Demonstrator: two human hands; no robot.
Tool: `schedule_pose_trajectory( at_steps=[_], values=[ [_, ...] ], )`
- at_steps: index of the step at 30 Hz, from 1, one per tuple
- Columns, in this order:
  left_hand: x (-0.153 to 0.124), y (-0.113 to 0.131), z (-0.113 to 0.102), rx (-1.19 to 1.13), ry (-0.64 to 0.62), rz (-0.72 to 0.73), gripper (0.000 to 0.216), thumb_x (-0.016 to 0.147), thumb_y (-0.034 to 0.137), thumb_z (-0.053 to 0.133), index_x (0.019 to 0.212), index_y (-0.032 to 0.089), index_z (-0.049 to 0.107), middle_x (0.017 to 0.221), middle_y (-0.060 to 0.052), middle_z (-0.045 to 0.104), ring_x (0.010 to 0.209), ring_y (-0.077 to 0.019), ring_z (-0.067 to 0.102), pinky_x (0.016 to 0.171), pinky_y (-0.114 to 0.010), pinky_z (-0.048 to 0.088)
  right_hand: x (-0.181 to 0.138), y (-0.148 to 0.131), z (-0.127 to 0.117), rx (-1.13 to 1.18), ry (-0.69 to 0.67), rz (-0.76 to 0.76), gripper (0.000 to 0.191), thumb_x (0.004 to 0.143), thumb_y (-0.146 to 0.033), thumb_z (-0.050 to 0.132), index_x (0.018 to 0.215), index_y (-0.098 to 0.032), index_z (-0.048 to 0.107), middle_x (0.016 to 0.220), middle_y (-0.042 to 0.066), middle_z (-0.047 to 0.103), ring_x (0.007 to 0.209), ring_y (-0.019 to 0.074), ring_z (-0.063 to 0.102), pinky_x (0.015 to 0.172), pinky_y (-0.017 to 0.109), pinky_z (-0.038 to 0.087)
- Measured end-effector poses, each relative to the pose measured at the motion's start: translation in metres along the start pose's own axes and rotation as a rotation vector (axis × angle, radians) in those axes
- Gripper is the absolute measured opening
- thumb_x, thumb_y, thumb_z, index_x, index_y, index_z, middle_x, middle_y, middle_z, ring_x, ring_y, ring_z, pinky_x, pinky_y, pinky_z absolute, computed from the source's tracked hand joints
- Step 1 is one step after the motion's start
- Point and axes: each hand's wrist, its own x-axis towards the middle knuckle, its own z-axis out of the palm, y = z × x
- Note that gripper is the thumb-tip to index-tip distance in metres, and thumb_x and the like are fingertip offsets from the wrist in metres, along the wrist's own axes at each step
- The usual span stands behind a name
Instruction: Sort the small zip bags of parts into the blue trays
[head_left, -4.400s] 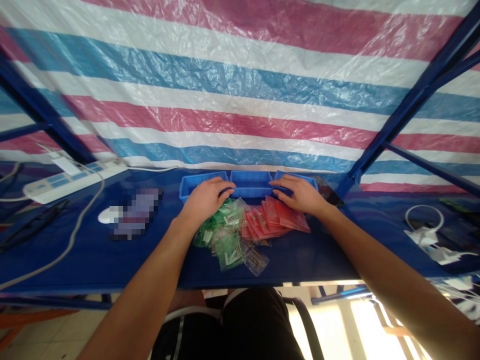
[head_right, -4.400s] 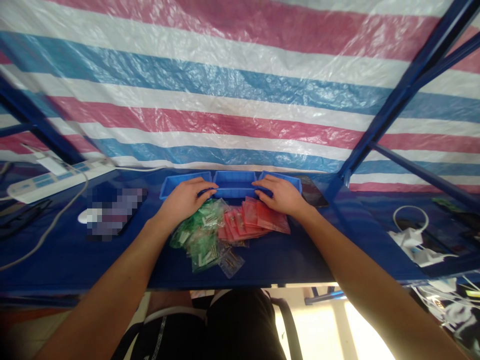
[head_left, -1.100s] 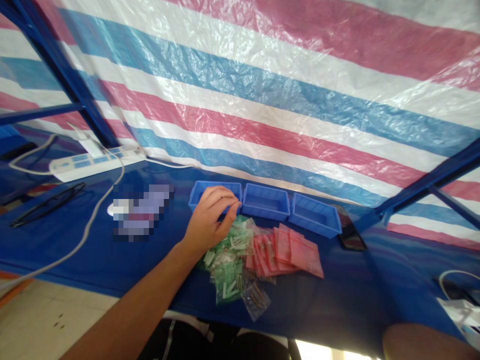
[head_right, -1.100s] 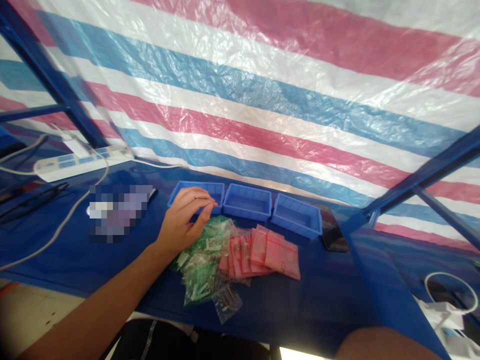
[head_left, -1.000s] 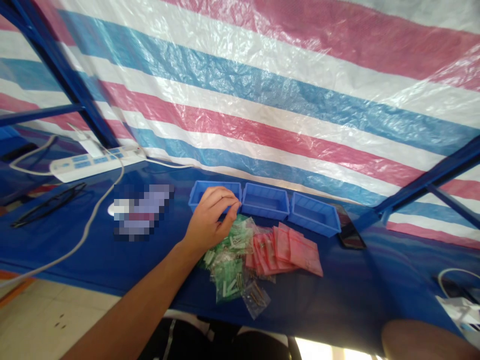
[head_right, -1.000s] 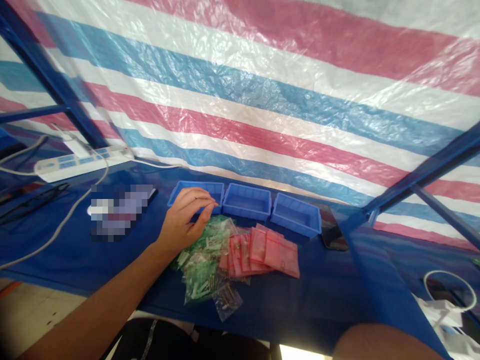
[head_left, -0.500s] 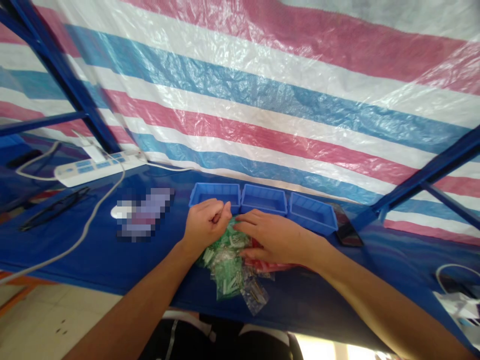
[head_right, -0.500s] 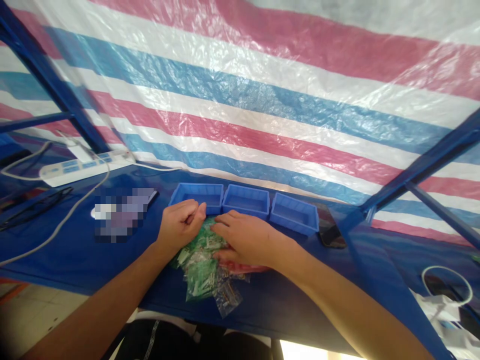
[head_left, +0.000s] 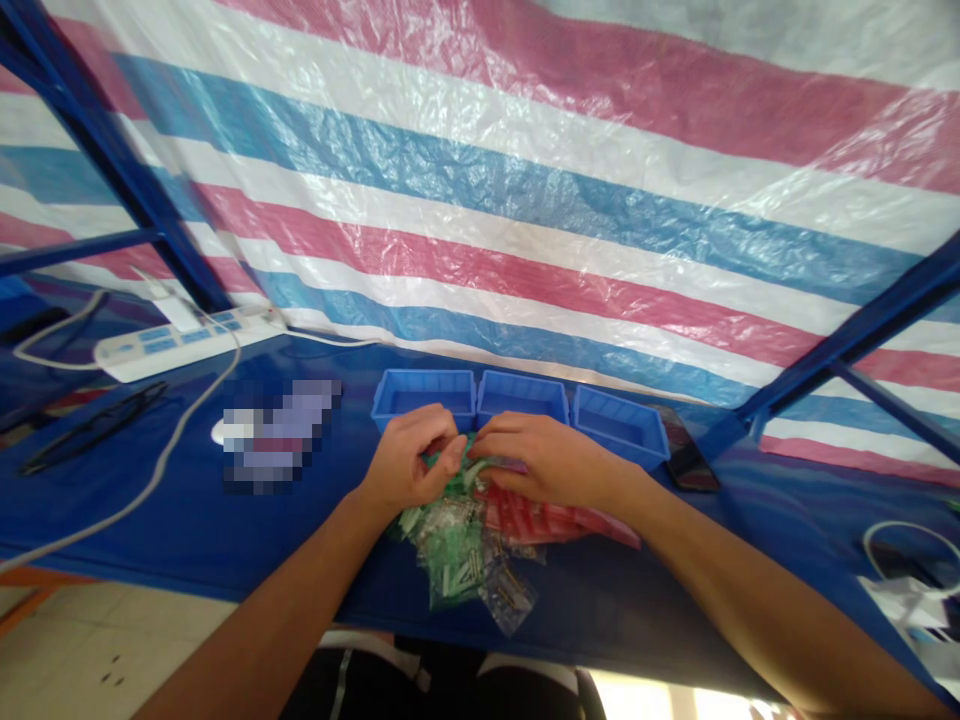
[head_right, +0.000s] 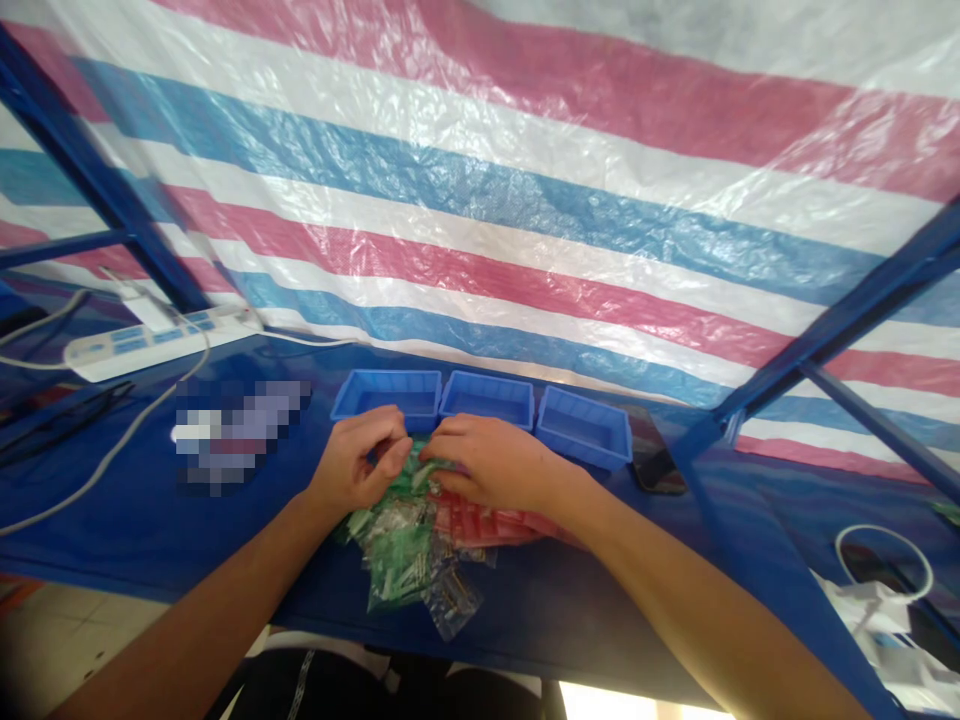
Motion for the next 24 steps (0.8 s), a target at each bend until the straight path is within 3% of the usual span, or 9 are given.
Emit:
schedule_pose_trajectory(
  at_steps=[1,2,3,5,7,10,13,18,24],
  values=[
    [0.001,0.0,-0.001,-0.026,-0.018,0.012,0.02,0.103,0.035,0.058,0.092,0.02,0.063,0.076,-0.001,0.057,0.072,-0.0169,0.054,0.068,-0.032,0.043,-0.001,0.001,-0.002,0.001,0.023,0.001,0.019,0.108,-0.025,0.065,0.125,-0.02,0.073,0.125,0.011,0.075,0.118,0.0247,0.07,0.106,0.038,0.056],
    [0.002,0.0,-0.002,-0.048,-0.037,0.028,0.026,0.103,0.04,0.059,0.113,0.018,0.067,0.091,-0.006,0.065,0.085,-0.0204,0.06,0.076,-0.035,0.049,-0.002,0.003,-0.005,0.0,0.05,0.003,0.02,0.109,-0.026,0.063,0.126,-0.02,0.073,0.126,0.011,0.075,0.121,0.025,0.07,0.108,0.039,0.054],
    [0.002,0.0,-0.001,-0.063,-0.057,0.05,0.042,0.102,0.045,0.061,0.132,0.016,0.064,0.107,-0.01,0.07,0.099,-0.0244,0.064,0.086,-0.039,0.053,-0.003,0.004,-0.008,-0.002,0.081,0.01,0.021,0.11,-0.027,0.062,0.126,-0.019,0.073,0.127,0.011,0.076,0.123,0.0255,0.069,0.109,0.039,0.053],
    [0.003,-0.001,0.001,-0.057,-0.079,0.087,0.062,0.1,0.05,0.067,0.151,0.017,0.055,0.135,-0.016,0.068,0.123,-0.0307,0.063,0.104,-0.047,0.053,-0.004,0.004,-0.015,0.005,0.153,0.049,0.022,0.11,-0.029,0.062,0.126,-0.018,0.072,0.127,0.011,0.077,0.122,0.0256,0.07,0.108,0.038,0.052],
    [0.003,-0.002,0.006,-0.011,-0.065,0.096,0.056,0.101,0.041,0.07,0.151,0.02,0.055,0.14,-0.015,0.068,0.128,-0.0304,0.064,0.11,-0.047,0.053,-0.005,0.004,-0.022,0.029,0.216,0.119,0.021,0.11,-0.032,0.062,0.123,-0.019,0.073,0.117,0.009,0.079,0.109,0.0236,0.072,0.097,0.035,0.052],
    [0.001,-0.003,0.014,0.054,0.028,0.068,0.034,0.106,0.023,0.064,0.139,0.021,0.064,0.122,-0.01,0.075,0.111,-0.0226,0.071,0.1,-0.038,0.058,-0.006,0.001,-0.029,0.053,0.261,0.224,0.022,0.111,-0.036,0.061,0.106,-0.019,0.074,0.095,0.004,0.076,0.086,0.0196,0.069,0.079,0.031,0.046],
    [0.001,-0.001,0.017,0.082,0.048,0.02,0.039,0.105,0.022,0.066,0.144,0.022,0.062,0.12,-0.009,0.074,0.099,-0.0198,0.072,0.093,-0.035,0.061,-0.004,-0.002,-0.03,0.059,0.239,0.247,0.033,0.113,-0.039,0.057,0.09,-0.019,0.069,0.081,0.002,0.069,0.075,0.0175,0.062,0.072,0.031,0.039],
    [0.003,0.004,0.015,0.118,0.063,0.079,0.074,0.099,0.025,0.076,0.165,0.027,0.044,0.155,-0.016,0.059,0.137,-0.0309,0.063,0.109,-0.045,0.06,-0.003,-0.003,-0.023,0.093,0.208,0.256,0.038,0.114,-0.039,0.054,0.082,-0.019,0.062,0.074,-0.001,0.062,0.071,0.0155,0.055,0.071,0.031,0.034],
    [0.004,0.002,0.012,0.18,0.036,0.206,0.062,0.101,0.019,0.071,0.159,0.031,0.053,0.153,-0.013,0.063,0.136,-0.0291,0.064,0.112,-0.049,0.057,-0.002,-0.005,-0.022,0.244,0.214,0.311,0.046,0.113,-0.041,0.052,0.072,-0.02,0.052,0.063,-0.006,0.043,0.06,0.0112,0.041,0.061,0.03,0.027]
  ],
)
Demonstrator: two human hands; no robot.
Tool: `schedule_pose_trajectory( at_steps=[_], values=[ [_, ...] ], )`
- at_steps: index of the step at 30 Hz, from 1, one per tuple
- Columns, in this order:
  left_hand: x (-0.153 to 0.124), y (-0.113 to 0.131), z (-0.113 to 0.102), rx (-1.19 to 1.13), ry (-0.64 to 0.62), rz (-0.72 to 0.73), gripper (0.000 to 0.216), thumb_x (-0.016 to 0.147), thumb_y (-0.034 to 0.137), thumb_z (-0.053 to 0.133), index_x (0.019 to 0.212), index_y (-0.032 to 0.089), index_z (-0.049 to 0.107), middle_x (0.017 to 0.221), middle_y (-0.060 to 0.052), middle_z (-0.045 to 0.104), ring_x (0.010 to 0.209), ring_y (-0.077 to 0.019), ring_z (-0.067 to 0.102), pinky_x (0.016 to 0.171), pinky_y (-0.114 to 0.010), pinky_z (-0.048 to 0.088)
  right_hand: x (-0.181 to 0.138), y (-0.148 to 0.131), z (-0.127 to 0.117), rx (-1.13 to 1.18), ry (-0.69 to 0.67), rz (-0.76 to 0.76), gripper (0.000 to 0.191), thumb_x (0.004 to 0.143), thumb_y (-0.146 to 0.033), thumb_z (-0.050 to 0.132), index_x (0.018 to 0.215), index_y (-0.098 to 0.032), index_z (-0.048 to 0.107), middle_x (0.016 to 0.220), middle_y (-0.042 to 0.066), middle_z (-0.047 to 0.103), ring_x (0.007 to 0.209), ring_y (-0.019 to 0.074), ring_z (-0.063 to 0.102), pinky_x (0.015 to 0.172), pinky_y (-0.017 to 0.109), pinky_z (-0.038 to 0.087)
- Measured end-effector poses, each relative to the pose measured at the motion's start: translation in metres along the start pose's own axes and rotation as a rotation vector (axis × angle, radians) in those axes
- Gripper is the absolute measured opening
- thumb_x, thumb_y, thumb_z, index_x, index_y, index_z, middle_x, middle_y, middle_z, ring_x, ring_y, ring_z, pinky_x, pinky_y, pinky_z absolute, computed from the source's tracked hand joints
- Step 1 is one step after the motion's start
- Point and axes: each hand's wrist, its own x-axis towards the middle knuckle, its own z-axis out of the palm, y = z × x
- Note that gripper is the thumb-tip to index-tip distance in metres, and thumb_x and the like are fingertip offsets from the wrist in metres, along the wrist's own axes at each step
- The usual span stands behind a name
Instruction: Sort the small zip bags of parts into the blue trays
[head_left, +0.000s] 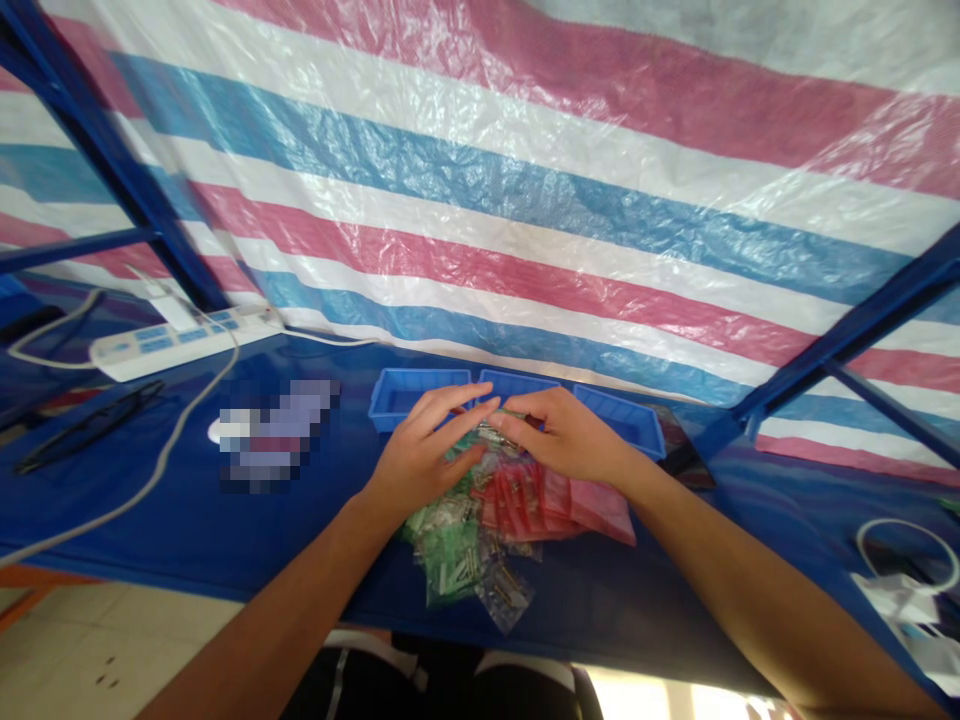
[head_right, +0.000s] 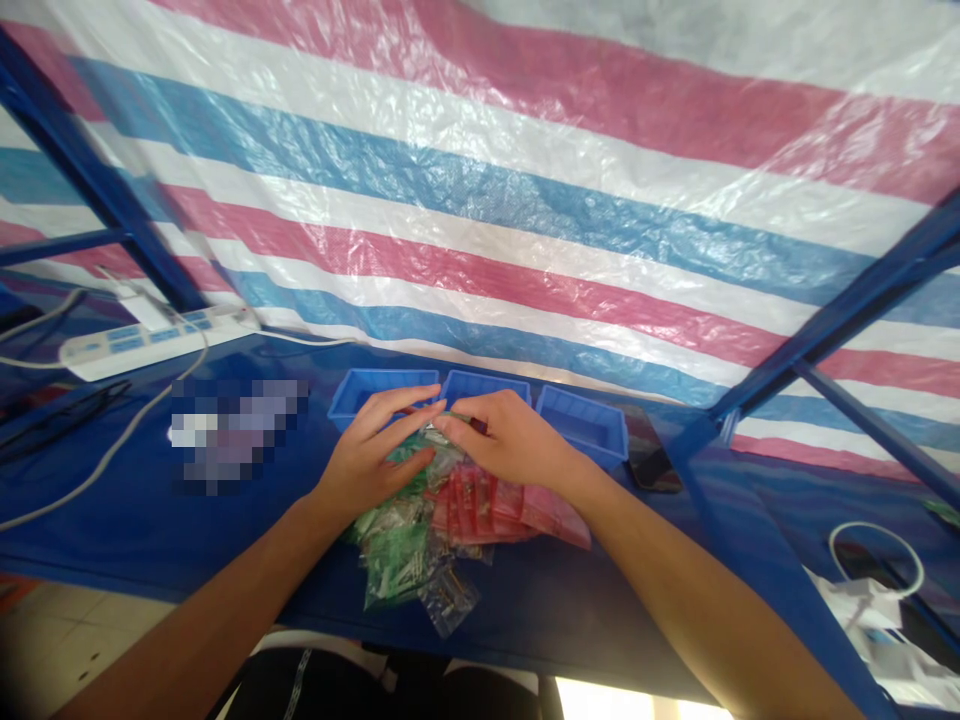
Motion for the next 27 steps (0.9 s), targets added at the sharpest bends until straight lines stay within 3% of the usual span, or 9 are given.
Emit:
schedule_pose_trajectory(
  at_steps=[2,4,6,8,11,16,21,24,27],
  values=[
    [-0.002,-0.002,0.0,0.007,0.0,0.01,0.057,0.103,0.015,0.066,0.157,0.029,0.055,0.146,-0.012,0.069,0.132,-0.0274,0.067,0.113,-0.05,0.056,0.0,-0.001,0.001,0.022,0.0,0.03,0.048,0.112,-0.043,0.054,0.07,-0.02,0.051,0.062,-0.006,0.042,0.06,0.011,0.04,0.06,0.03,0.027],
    [-0.003,-0.004,0.0,0.011,0.007,0.025,0.053,0.103,0.014,0.066,0.153,0.028,0.058,0.14,-0.011,0.073,0.128,-0.0267,0.068,0.111,-0.049,0.056,0.0,-0.002,0.002,0.04,0.03,0.051,0.042,0.11,-0.043,0.057,0.075,-0.019,0.058,0.065,-0.005,0.051,0.063,0.0116,0.047,0.061,0.029,0.032],
    [-0.004,-0.005,0.001,0.0,0.019,0.027,0.048,0.102,0.016,0.068,0.148,0.026,0.062,0.135,-0.011,0.075,0.122,-0.0263,0.07,0.107,-0.046,0.058,0.001,-0.002,0.002,0.078,0.115,0.057,0.027,0.108,-0.041,0.062,0.094,-0.019,0.069,0.079,-0.002,0.066,0.072,0.0136,0.059,0.067,0.028,0.041],
    [-0.004,-0.005,0.001,-0.028,0.023,-0.008,0.04,0.102,0.018,0.07,0.141,0.024,0.067,0.128,-0.011,0.076,0.115,-0.0248,0.071,0.102,-0.043,0.059,0.001,-0.003,-0.001,0.115,0.176,0.025,0.024,0.106,-0.041,0.066,0.117,-0.02,0.072,0.102,0.003,0.075,0.088,0.0166,0.068,0.075,0.029,0.049],
    [-0.002,-0.003,0.002,-0.062,0.02,-0.062,0.029,0.103,0.019,0.07,0.132,0.022,0.07,0.119,-0.01,0.078,0.107,-0.0228,0.071,0.096,-0.04,0.059,0.0,-0.004,-0.005,0.116,0.142,-0.1,0.029,0.1,-0.043,0.077,0.12,-0.022,0.075,0.117,0.007,0.076,0.099,0.0198,0.071,0.079,0.03,0.054],
    [-0.001,0.0,0.003,-0.06,0.002,-0.063,0.026,0.103,0.025,0.072,0.129,0.024,0.072,0.115,-0.008,0.077,0.104,-0.0221,0.072,0.094,-0.038,0.06,0.001,-0.002,-0.006,0.05,0.141,-0.153,0.009,0.101,-0.03,0.075,0.102,-0.023,0.08,0.096,0.002,0.079,0.089,0.0179,0.072,0.081,0.031,0.052],
    [0.001,0.006,0.003,-0.025,0.051,-0.201,0.084,0.089,0.043,0.088,0.161,0.024,0.049,0.145,-0.016,0.064,0.129,-0.0306,0.066,0.1,-0.043,0.064,0.004,0.012,-0.001,0.218,0.233,0.04,0.012,0.097,-0.033,0.077,0.102,-0.022,0.078,0.092,0.001,0.08,0.078,0.0165,0.07,0.074,0.029,0.052],
    [0.001,0.005,0.003,0.019,0.072,-0.089,0.061,0.098,0.028,0.078,0.155,0.029,0.056,0.156,-0.015,0.057,0.139,-0.0303,0.061,0.106,-0.044,0.061,0.006,0.02,0.003,0.392,0.221,0.148,0.028,0.096,-0.04,0.078,0.117,-0.022,0.073,0.079,-0.002,0.074,0.066,0.0151,0.063,0.065,0.028,0.05],
    [0.0,0.002,0.002,0.033,0.076,-0.058,0.038,0.105,0.016,0.064,0.14,0.029,0.067,0.148,-0.011,0.064,0.13,-0.0246,0.066,0.105,-0.041,0.06,0.007,0.02,0.003,0.482,0.129,0.164,0.028,0.098,-0.045,0.074,0.113,-0.022,0.073,0.075,-0.002,0.07,0.066,0.0149,0.062,0.064,0.027,0.052]
  ],
)
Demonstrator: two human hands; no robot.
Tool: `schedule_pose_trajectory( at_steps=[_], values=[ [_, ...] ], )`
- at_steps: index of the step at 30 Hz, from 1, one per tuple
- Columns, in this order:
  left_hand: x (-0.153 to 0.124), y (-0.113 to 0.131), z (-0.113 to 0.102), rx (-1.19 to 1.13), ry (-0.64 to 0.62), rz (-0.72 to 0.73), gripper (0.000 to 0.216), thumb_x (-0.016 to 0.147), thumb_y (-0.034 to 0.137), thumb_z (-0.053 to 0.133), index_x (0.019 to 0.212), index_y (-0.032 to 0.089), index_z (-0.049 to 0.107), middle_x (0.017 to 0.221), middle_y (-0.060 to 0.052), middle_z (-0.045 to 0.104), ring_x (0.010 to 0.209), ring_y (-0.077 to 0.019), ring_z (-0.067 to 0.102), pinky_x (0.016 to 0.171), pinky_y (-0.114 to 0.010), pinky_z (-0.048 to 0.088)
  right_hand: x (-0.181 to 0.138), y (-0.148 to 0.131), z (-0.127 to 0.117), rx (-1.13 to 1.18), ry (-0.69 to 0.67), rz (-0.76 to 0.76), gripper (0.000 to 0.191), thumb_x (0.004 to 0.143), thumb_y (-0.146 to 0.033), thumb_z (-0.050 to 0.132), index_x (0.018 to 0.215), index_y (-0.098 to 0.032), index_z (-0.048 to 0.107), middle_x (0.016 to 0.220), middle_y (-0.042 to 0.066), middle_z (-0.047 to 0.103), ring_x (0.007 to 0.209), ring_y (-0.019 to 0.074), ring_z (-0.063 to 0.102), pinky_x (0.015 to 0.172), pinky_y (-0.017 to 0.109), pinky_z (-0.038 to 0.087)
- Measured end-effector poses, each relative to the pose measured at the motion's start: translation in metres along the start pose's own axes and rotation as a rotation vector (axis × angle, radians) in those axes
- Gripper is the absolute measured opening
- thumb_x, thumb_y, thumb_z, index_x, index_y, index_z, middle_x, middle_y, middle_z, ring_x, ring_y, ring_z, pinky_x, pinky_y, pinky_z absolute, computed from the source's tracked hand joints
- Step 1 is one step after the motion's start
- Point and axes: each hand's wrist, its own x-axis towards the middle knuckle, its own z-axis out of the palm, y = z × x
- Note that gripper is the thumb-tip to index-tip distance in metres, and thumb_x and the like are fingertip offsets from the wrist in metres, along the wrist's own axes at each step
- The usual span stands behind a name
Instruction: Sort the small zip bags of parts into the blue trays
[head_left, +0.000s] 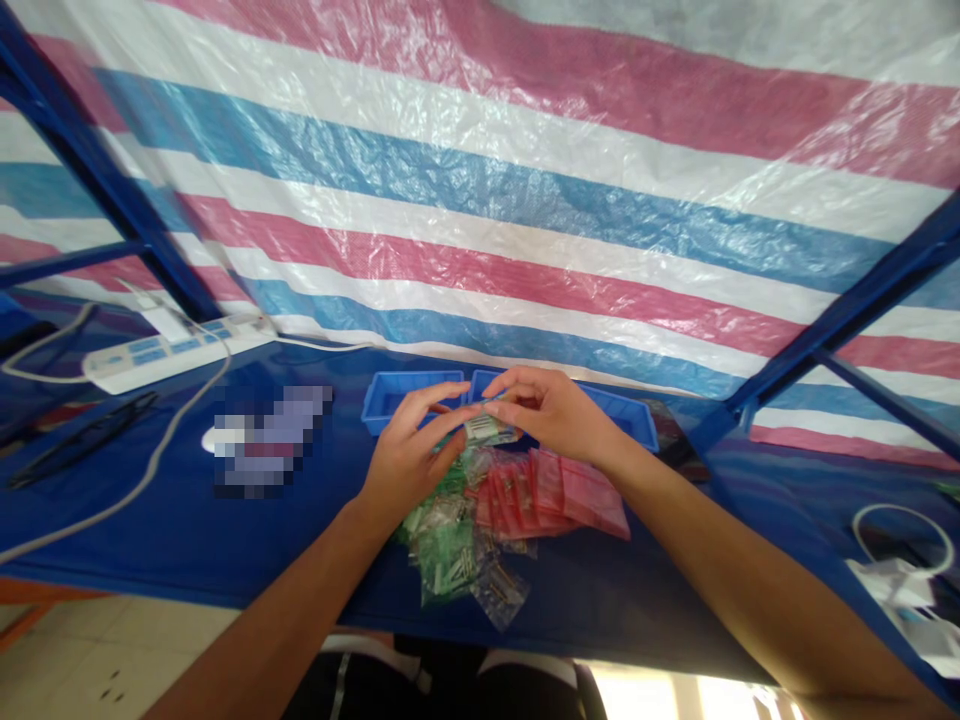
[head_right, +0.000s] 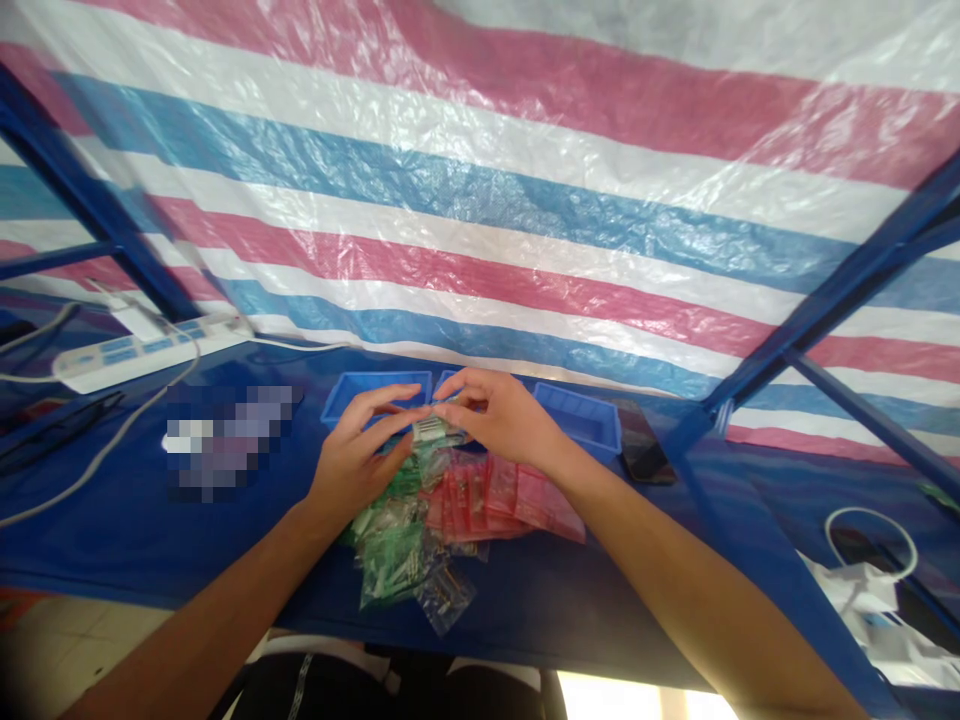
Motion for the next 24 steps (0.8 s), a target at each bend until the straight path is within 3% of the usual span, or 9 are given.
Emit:
schedule_pose_trajectory(
  at_steps=[4,8,13,17,21,24],
  values=[
    [0.0,-0.001,-0.002,-0.025,0.011,-0.07,0.023,0.105,0.022,0.068,0.127,0.023,0.071,0.12,-0.007,0.073,0.112,-0.0215,0.07,0.101,-0.038,0.058,-0.003,-0.01,0.0,-0.087,-0.026,0.004,0.038,0.103,-0.055,0.066,0.099,-0.02,0.079,0.084,0.003,0.074,0.074,0.0176,0.068,0.066,0.028,0.055],
    [0.0,-0.001,-0.001,-0.049,-0.012,-0.088,0.016,0.106,0.025,0.067,0.12,0.021,0.073,0.113,-0.007,0.074,0.105,-0.02,0.071,0.095,-0.035,0.058,-0.006,-0.017,-0.004,-0.207,-0.057,-0.098,0.035,0.095,-0.054,0.078,0.104,-0.02,0.082,0.088,0.002,0.078,0.075,0.0165,0.067,0.068,0.027,0.051],
    [0.0,-0.007,0.004,-0.058,-0.06,-0.11,0.016,0.106,0.027,0.068,0.12,0.022,0.074,0.117,-0.008,0.074,0.108,-0.021,0.071,0.099,-0.037,0.057,-0.001,-0.006,-0.018,-0.446,0.09,-0.212,0.031,0.104,-0.046,0.07,0.093,-0.019,0.081,0.079,0.002,0.076,0.069,0.0159,0.064,0.068,0.029,0.045],
    [0.0,-0.012,0.005,-0.051,-0.073,-0.127,0.012,0.106,0.026,0.066,0.113,0.021,0.074,0.11,-0.007,0.075,0.104,-0.0198,0.071,0.098,-0.036,0.057,0.005,0.006,-0.034,-0.783,0.23,-0.222,0.023,0.104,-0.04,0.071,0.1,-0.02,0.081,0.09,0.007,0.078,0.077,0.0209,0.065,0.075,0.034,0.044],
    [0.0,-0.015,0.004,-0.033,-0.069,-0.131,0.011,0.105,0.027,0.067,0.112,0.02,0.074,0.11,-0.007,0.075,0.105,-0.0196,0.071,0.098,-0.034,0.057,-0.001,-0.001,-0.038,-0.873,0.074,-0.231,0.028,0.102,-0.042,0.075,0.12,-0.021,0.079,0.091,0.007,0.078,0.077,0.022,0.066,0.076,0.034,0.044],
    [0.001,-0.014,0.003,-0.024,-0.072,-0.124,0.012,0.106,0.027,0.065,0.112,0.02,0.073,0.109,-0.006,0.075,0.105,-0.0197,0.071,0.098,-0.034,0.057,-0.012,-0.012,-0.025,-0.811,-0.037,-0.302,0.029,0.106,-0.044,0.069,0.123,-0.022,0.077,0.1,0.007,0.079,0.088,0.0233,0.07,0.084,0.036,0.05]
  ],
)
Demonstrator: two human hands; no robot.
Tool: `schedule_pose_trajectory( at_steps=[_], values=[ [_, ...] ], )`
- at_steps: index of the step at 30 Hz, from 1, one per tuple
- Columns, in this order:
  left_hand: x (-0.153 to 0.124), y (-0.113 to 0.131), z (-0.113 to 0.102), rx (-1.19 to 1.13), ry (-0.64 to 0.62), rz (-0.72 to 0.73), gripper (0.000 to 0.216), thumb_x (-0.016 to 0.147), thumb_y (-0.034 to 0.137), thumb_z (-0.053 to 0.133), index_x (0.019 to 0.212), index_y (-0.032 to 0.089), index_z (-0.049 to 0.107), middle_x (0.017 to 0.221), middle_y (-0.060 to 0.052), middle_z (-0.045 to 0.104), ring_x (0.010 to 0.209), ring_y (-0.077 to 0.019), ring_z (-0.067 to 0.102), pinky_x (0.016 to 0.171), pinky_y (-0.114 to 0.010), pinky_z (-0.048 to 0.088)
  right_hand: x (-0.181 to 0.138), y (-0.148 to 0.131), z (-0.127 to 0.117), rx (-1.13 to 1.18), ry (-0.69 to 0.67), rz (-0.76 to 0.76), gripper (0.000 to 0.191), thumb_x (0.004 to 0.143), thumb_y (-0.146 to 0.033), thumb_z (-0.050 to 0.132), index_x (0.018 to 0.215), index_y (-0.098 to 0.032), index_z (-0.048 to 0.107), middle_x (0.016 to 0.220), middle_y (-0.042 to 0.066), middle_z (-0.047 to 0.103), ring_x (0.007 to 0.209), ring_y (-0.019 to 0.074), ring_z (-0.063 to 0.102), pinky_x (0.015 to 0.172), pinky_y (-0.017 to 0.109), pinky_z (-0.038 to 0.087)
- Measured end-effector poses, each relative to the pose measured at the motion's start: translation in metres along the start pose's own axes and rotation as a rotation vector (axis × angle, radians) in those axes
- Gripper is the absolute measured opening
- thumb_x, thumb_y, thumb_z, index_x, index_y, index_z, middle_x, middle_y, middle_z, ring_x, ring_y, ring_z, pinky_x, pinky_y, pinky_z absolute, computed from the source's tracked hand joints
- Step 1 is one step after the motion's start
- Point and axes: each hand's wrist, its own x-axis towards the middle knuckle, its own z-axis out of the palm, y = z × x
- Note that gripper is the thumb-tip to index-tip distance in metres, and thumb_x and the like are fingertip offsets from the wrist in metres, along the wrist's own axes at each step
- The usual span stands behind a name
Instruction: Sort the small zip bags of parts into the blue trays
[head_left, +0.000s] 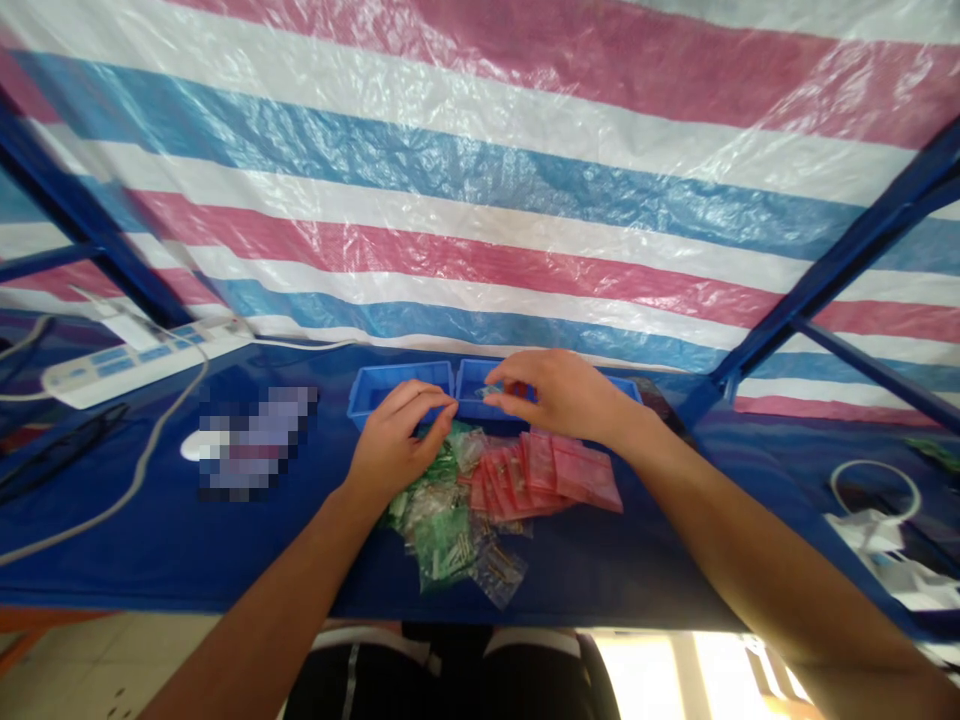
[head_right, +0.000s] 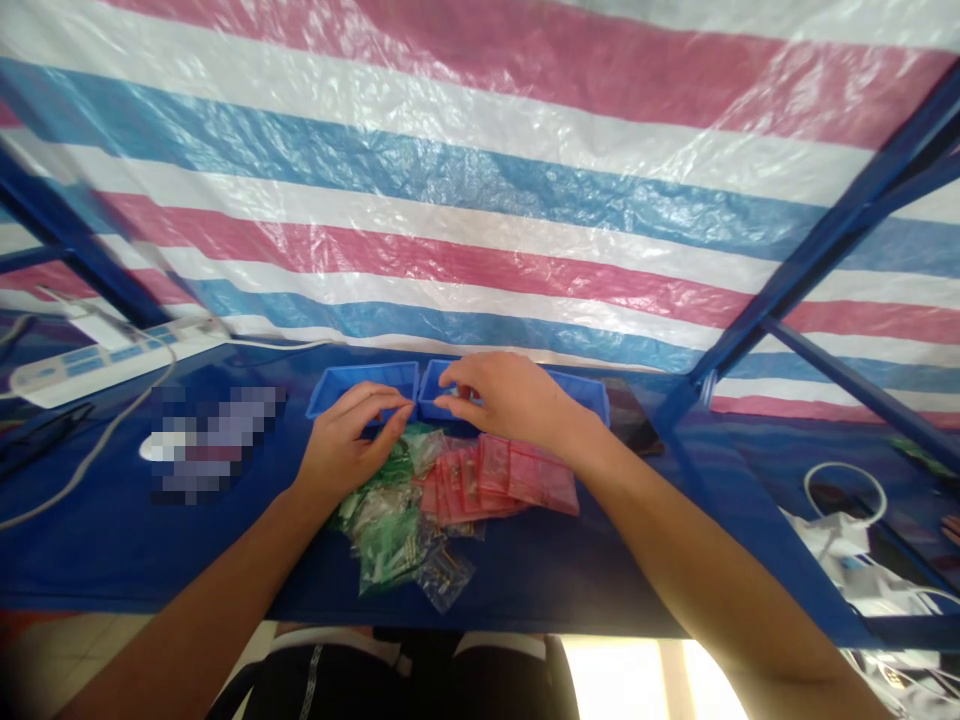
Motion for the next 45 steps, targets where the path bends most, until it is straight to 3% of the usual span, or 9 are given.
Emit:
schedule_pose_trajectory(
  at_steps=[7,12,18,23,27,31,35,39,45],
  values=[
    [0.0,0.005,0.001,-0.006,-0.022,-0.026,0.018,0.109,0.029,0.058,0.112,0.019,0.073,0.103,-0.007,0.075,0.098,-0.0193,0.07,0.091,-0.032,0.056,-0.023,-0.023,0.053,-0.02,-0.109,-0.205,0.044,0.103,-0.047,0.073,0.136,-0.018,0.07,0.14,0.017,0.071,0.131,0.0324,0.065,0.116,0.049,0.051],
    [-0.002,0.004,0.004,-0.014,-0.063,0.008,0.021,0.11,0.031,0.057,0.11,0.019,0.074,0.095,-0.005,0.074,0.09,-0.0178,0.068,0.084,-0.03,0.054,-0.037,-0.015,0.078,0.039,-0.051,-0.142,0.029,0.108,-0.037,0.066,0.131,-0.02,0.072,0.126,0.013,0.077,0.12,0.0266,0.072,0.107,0.042,0.057],
    [-0.003,0.008,0.003,-0.065,-0.087,0.044,0.023,0.111,0.031,0.055,0.112,0.018,0.074,0.103,-0.008,0.075,0.099,-0.0209,0.07,0.09,-0.033,0.055,-0.043,-0.021,0.082,-0.117,0.071,-0.198,0.018,0.108,-0.02,0.058,0.116,-0.02,0.074,0.119,0.012,0.079,0.112,0.0274,0.071,0.102,0.046,0.055],
    [-0.003,0.014,-0.004,-0.15,-0.102,0.086,0.029,0.111,0.032,0.056,0.133,0.019,0.068,0.121,-0.01,0.077,0.115,-0.0246,0.072,0.105,-0.04,0.056,-0.047,-0.017,0.076,-0.034,0.286,-0.066,0.018,0.105,-0.017,0.055,0.116,-0.021,0.069,0.113,0.012,0.078,0.107,0.0278,0.071,0.098,0.046,0.056],
    [-0.002,0.013,0.0,-0.114,-0.131,0.125,0.049,0.106,0.033,0.065,0.152,0.022,0.055,0.131,-0.011,0.075,0.121,-0.0264,0.071,0.109,-0.044,0.058,-0.047,-0.012,0.064,-0.15,0.268,-0.097,0.019,0.106,-0.02,0.055,0.119,-0.021,0.07,0.116,0.013,0.079,0.107,0.03,0.07,0.097,0.049,0.055],
    [-0.005,0.009,0.008,-0.106,-0.096,0.124,0.051,0.107,0.028,0.062,0.157,0.024,0.052,0.118,-0.007,0.079,0.109,-0.0221,0.076,0.102,-0.038,0.063,-0.046,-0.01,0.06,-0.17,0.254,-0.134,0.022,0.108,-0.02,0.055,0.124,-0.022,0.07,0.121,0.013,0.079,0.111,0.0308,0.07,0.101,0.051,0.055],
    [-0.004,0.011,0.008,-0.115,-0.077,0.104,0.063,0.104,0.03,0.069,0.162,0.023,0.045,0.123,-0.008,0.078,0.11,-0.0227,0.076,0.103,-0.039,0.063,-0.047,-0.011,0.07,-0.049,0.304,-0.131,0.022,0.108,-0.022,0.057,0.125,-0.024,0.07,0.114,0.012,0.079,0.105,0.0289,0.072,0.096,0.048,0.058],
    [0.0,0.017,0.002,-0.138,-0.088,0.118,0.076,0.098,0.036,0.079,0.164,0.025,0.043,0.149,-0.014,0.065,0.133,-0.0281,0.067,0.106,-0.042,0.062,-0.046,-0.015,0.08,0.205,0.48,0.055,0.018,0.108,-0.029,0.062,0.124,-0.024,0.069,0.108,0.008,0.078,0.096,0.0239,0.074,0.09,0.041,0.06],
    [0.003,0.011,0.003,-0.082,-0.028,0.285,0.043,0.102,0.022,0.074,0.143,0.032,0.068,0.153,-0.009,0.065,0.132,-0.0251,0.065,0.108,-0.044,0.06,-0.043,-0.014,0.08,0.465,0.474,0.183,0.019,0.106,-0.036,0.063,0.109,-0.022,0.076,0.101,0.006,0.08,0.089,0.0208,0.075,0.085,0.035,0.06]
  ],
)
